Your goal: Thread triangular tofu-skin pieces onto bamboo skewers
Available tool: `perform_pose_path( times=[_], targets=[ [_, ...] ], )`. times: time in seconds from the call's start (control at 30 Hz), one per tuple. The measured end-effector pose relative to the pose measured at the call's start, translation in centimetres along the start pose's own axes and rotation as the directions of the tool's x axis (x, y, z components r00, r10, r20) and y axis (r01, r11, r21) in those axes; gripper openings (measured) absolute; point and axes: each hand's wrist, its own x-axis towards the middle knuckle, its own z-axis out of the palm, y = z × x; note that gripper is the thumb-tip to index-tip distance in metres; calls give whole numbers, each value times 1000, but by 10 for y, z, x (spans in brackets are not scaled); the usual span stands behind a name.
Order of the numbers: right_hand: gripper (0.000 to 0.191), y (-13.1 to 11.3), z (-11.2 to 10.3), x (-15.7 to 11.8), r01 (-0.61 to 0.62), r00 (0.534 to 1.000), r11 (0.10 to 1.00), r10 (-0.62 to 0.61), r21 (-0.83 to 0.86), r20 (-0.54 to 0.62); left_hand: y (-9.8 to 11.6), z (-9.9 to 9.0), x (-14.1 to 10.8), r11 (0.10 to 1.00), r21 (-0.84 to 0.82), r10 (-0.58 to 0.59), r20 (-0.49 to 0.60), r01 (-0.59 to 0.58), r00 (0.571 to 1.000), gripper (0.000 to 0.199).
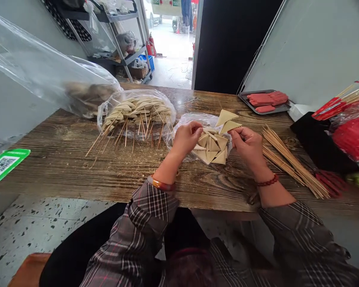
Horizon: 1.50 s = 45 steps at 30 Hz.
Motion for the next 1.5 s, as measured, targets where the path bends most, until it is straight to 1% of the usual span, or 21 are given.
perform_pose_path(
  times=[0.03, 0.1, 0.17, 0.27, 0.4, 0.47, 0.57, 0.63, 0.7, 0.73, 0.77, 0.8, 0.83, 0.9, 0.93, 1.0, 1.07, 1.2, 1.33, 1.43, 1.5],
  targets=[
    [24, 0, 1, 0, 2, 1000, 1000, -2, -1, 9, 0, 0, -1, 992, 119, 24, 43, -29, 999, 15],
    [24, -2, 2, -1, 9, 1000, 1000, -9, -7, 26, 1, 1, -3, 947, 310, 44, 129, -82, 991, 16],
    [23, -3, 3, -1, 19, 999, 1000, -19, -18, 32, 0, 3, -4, 896, 427, 44, 196, -126, 980, 17],
    [23, -5, 4, -1, 42, 999, 998, -40, -45, 33, -1, 5, -6, 864, 477, 48, 240, -161, 969, 14],
    [24, -6, 5, 0, 43, 997, 999, -41, -33, 58, -3, 7, -6, 885, 444, 48, 220, -143, 974, 8],
    [25, -6, 5, -1, 38, 997, 999, -36, -28, 61, -3, 8, -6, 896, 415, 68, 217, -155, 974, 8],
    [26, -7, 6, -1, 20, 998, 999, -18, -29, 55, -2, 9, -5, 932, 322, 94, 227, -165, 969, 9],
    [27, -7, 6, -1, 4, 999, 1000, -3, -18, 50, -1, 8, -4, 972, 207, 69, 204, -112, 977, 14],
    [27, -7, 5, -1, -8, 999, 1000, 8, 6, 51, 0, 6, -3, 999, 23, 25, 150, -29, 988, 16],
    [27, -7, 5, -1, -13, 999, 1000, 11, 21, 51, 2, 5, -2, 994, -107, -5, 117, 17, 993, 16],
    [26, -7, 5, -1, -15, 998, 999, 13, 35, 54, 3, 3, -2, 964, -258, -42, 94, 65, 995, 16],
    [26, -7, 4, -2, -14, 998, 999, 12, 43, 55, 5, 1, -2, 903, -414, -87, 83, 114, 993, 15],
    [25, -8, 4, -2, -12, 998, 999, 9, 45, 56, 6, -1, -2, 818, -552, -138, 85, 162, 987, 14],
    [24, -9, 3, -3, 1, 997, 1000, -3, 30, 71, 10, -5, -2, 643, -731, -233, 99, 230, 967, 14],
    [24, -10, 2, -4, 12, 996, 1000, -14, 21, 90, 11, -7, -2, 581, -777, -267, 100, 243, 958, 15],
    [23, -12, 1, -6, 36, 989, 999, -38, 18, 143, 13, -11, -1, 502, -831, -310, 88, 242, 947, 16],
    [23, -13, 0, -8, 56, 977, 998, -60, 27, 205, 14, -14, 0, 438, -867, -323, 94, 237, 942, 16],
    [23, -15, -3, -9, 100, 948, 995, -94, -4, 305, 12, -19, 1, 340, -908, -349, 120, 245, 929, 17],
    [22, -17, -5, -9, 136, 924, 989, -108, -53, 366, 12, -21, 1, 288, -927, -361, 129, 241, 924, 11],
    [23, -18, -8, -8, 150, 919, 986, -112, -71, 377, 13, -22, 0, 276, -932, -345, 132, 235, 929, 7],
    [23, -18, -11, -8, 161, 917, 984, -120, -77, 380, 14, -22, 0, 266, -934, -355, 135, 238, 925, 9]
  ],
)
